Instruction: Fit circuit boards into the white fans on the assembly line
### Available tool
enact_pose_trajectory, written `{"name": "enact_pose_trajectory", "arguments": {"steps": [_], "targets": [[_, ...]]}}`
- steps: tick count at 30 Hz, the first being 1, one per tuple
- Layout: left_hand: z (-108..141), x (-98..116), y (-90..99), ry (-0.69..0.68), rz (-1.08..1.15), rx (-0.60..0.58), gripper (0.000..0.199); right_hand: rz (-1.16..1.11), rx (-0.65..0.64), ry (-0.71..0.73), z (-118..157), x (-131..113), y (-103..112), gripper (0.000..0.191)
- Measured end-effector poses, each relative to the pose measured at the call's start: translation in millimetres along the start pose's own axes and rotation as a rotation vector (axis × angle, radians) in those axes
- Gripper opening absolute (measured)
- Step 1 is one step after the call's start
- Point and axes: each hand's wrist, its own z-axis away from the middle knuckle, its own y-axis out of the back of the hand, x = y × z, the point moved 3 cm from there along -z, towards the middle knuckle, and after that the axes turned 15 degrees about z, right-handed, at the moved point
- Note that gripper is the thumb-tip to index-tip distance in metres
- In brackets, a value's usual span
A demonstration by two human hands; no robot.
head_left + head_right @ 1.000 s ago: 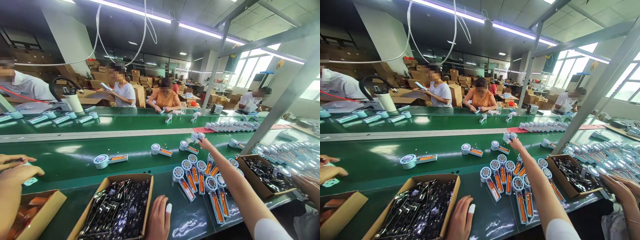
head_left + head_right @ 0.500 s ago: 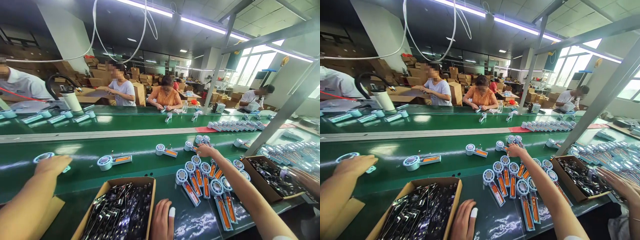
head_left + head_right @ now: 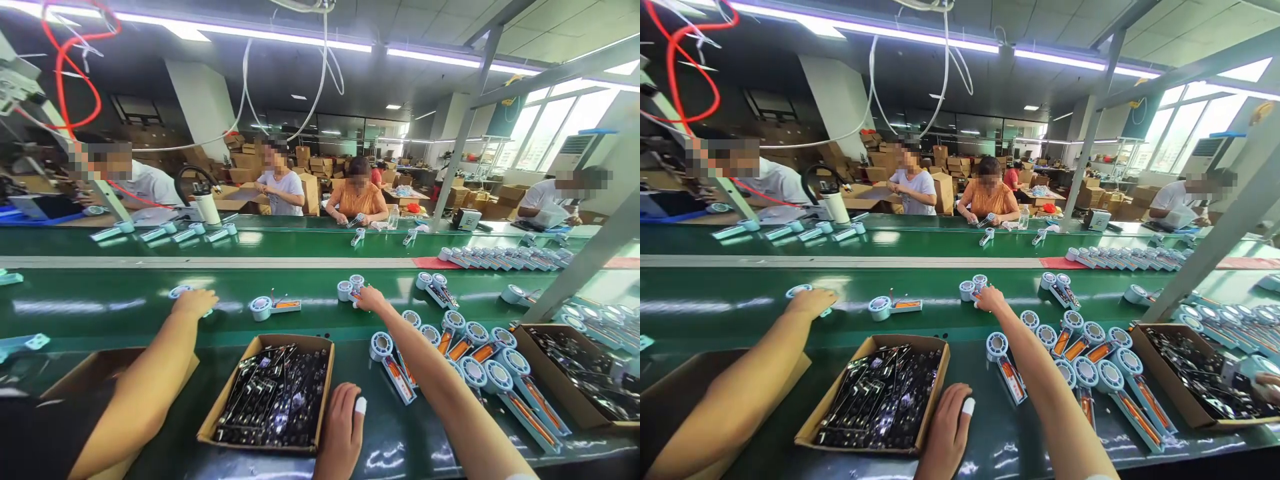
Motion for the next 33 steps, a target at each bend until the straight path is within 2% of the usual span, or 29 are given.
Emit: {"name": "enact_pose_trajectory", "arguments": {"steps": [2, 4, 6, 7, 9, 10, 12, 14, 16, 17, 19, 22, 24, 28, 30, 33], "targets": [[-2, 16, 2.9, 0.016, 0.022, 0.004, 0.03, -0.023, 0.042, -0.007, 14, -13, 14, 0.031], [-2, 37, 6.5, 0.009, 0.077, -0.012, 0.03, -0.052, 0.103, 0.001, 40, -25, 24, 0.027], [1, 60, 15.0, 0.031, 0.157, -0.029, 0.029, -0.089, 0.179, 0.012, 80, -35, 23, 0.023], [3, 69, 22.6, 0.086, 0.191, -0.025, 0.028, -0.107, 0.208, 0.015, 105, -38, 16, 0.022], [6, 79, 45.3, 0.238, 0.212, -0.02, 0.025, -0.148, 0.253, 0.015, 156, -40, -11, 0.018], [5, 79, 60.8, 0.287, 0.189, -0.002, 0.027, -0.22, 0.357, 0.007, 180, -39, -28, 0.015], [-1, 71, 99.0, 0.28, 0.017, 0.123, 0.029, -0.295, 0.53, 0.014, 221, -35, -68, 0.014], [-14, 53, 135.0, 0.199, -0.272, 0.242, 0.031, -0.296, 0.607, -0.013, 245, -34, -108, 0.015], [-31, 29, 157.0, 0.185, -0.547, 0.215, 0.035, -0.292, 0.647, -0.075, 255, -34, -136, 0.018], [-39, 18, 163.5, 0.189, -0.581, 0.199, 0.034, -0.291, 0.655, -0.104, 258, -35, -144, 0.02], [-51, 1, 168.1, 0.19, -0.608, 0.142, 0.03, -0.311, 0.636, -0.133, 263, -37, -149, 0.029], [-59, -13, 167.2, 0.184, -0.597, 0.066, 0.025, -0.444, 0.502, -0.084, 275, -32, -145, 0.045], [-60, -19, 169.6, 0.176, -0.573, 0.051, 0.021, -0.592, 0.411, -0.069, 287, -21, -142, 0.047], [-63, -26, 179.0, 0.151, -0.442, 0.049, 0.015, -0.803, 0.358, -0.171, 306, 8, -143, 0.032], [-66, -23, 182.0, 0.18, -0.399, 0.07, 0.017, -0.823, 0.366, -0.186, 310, 14, -141, 0.027], [-71, -7, 183.9, 0.273, -0.373, 0.185, 0.02, -0.813, 0.392, -0.173, 307, 11, -133, 0.025]]}}
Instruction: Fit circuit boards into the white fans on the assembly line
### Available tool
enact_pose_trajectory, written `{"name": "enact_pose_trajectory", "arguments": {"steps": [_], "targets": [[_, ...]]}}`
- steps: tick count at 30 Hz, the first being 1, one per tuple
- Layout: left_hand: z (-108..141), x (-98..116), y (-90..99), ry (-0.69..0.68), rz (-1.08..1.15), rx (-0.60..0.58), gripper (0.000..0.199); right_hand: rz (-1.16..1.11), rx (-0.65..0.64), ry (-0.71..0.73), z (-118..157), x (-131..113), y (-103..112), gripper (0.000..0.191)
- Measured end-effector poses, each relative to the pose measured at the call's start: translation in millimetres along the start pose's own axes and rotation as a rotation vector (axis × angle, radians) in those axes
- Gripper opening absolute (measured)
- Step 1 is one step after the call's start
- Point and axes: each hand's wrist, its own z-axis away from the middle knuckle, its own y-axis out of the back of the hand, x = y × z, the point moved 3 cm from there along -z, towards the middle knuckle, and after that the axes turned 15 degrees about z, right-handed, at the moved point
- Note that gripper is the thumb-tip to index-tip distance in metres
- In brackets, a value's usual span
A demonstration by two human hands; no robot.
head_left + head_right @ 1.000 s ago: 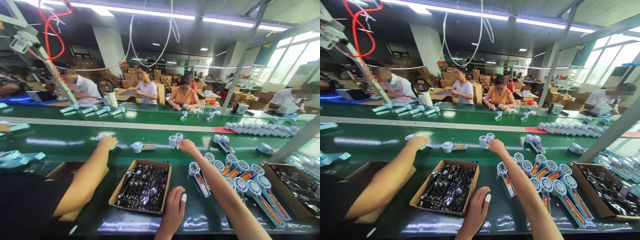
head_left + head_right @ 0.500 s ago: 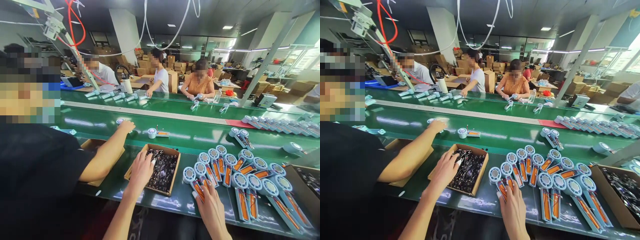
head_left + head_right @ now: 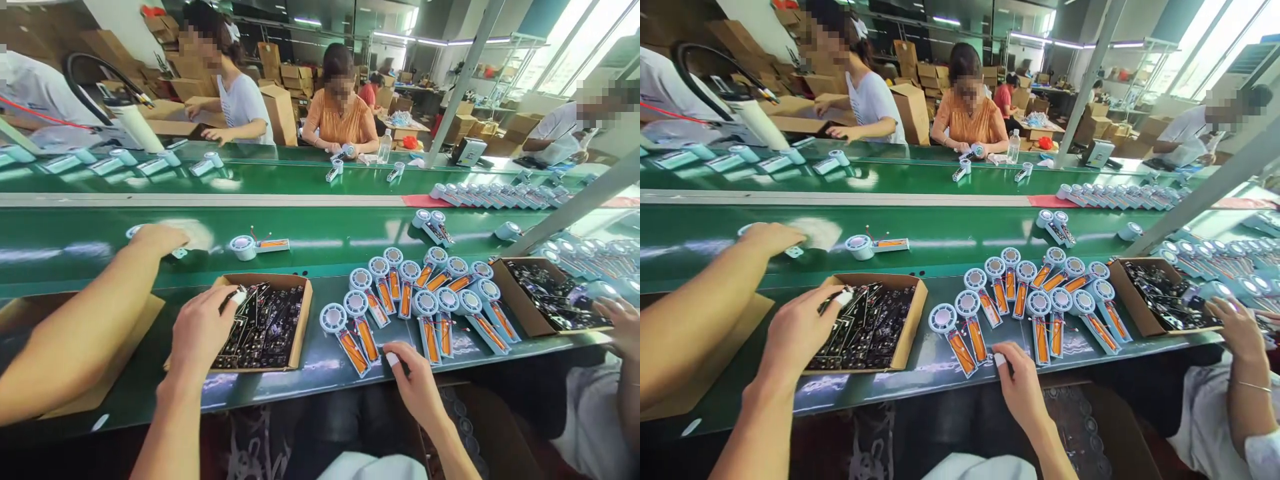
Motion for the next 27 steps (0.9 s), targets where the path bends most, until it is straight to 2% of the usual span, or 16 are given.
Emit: {"name": "enact_pose_trajectory", "arguments": {"steps": [3, 6, 11, 13, 16, 20, 23, 27], "targets": [[1, 15, 7.3, 0.153, 0.008, 0.141, 0.021, 0.007, -0.02, 0.024, -4, -12, -6, 0.022], [6, 24, 12.3, 0.218, 0.091, 0.28, 0.024, 0.053, -0.02, 0.04, -5, -17, -12, 0.018], [21, 32, 7.4, 0.223, 0.431, 0.528, 0.029, 0.134, 0.047, 0.102, -1, -12, -18, 0.019], [27, 38, -1.1, 0.232, 0.644, 0.572, 0.027, 0.135, 0.086, 0.113, 1, -9, -20, 0.02], [32, 49, -17.1, 0.287, 0.928, 0.517, 0.024, 0.106, 0.147, 0.125, 3, -4, -23, 0.021], [36, 59, -32.6, 0.424, 1.123, 0.429, 0.025, 0.037, 0.162, 0.109, 4, 2, -27, 0.023], [40, 64, -36.0, 0.515, 1.213, 0.409, 0.023, -0.008, 0.159, -0.01, 6, 9, -23, 0.026], [49, 73, -35.0, 0.568, 1.235, 0.336, 0.024, 0.057, 0.2, -0.142, 19, 21, 0, 0.026]]}}
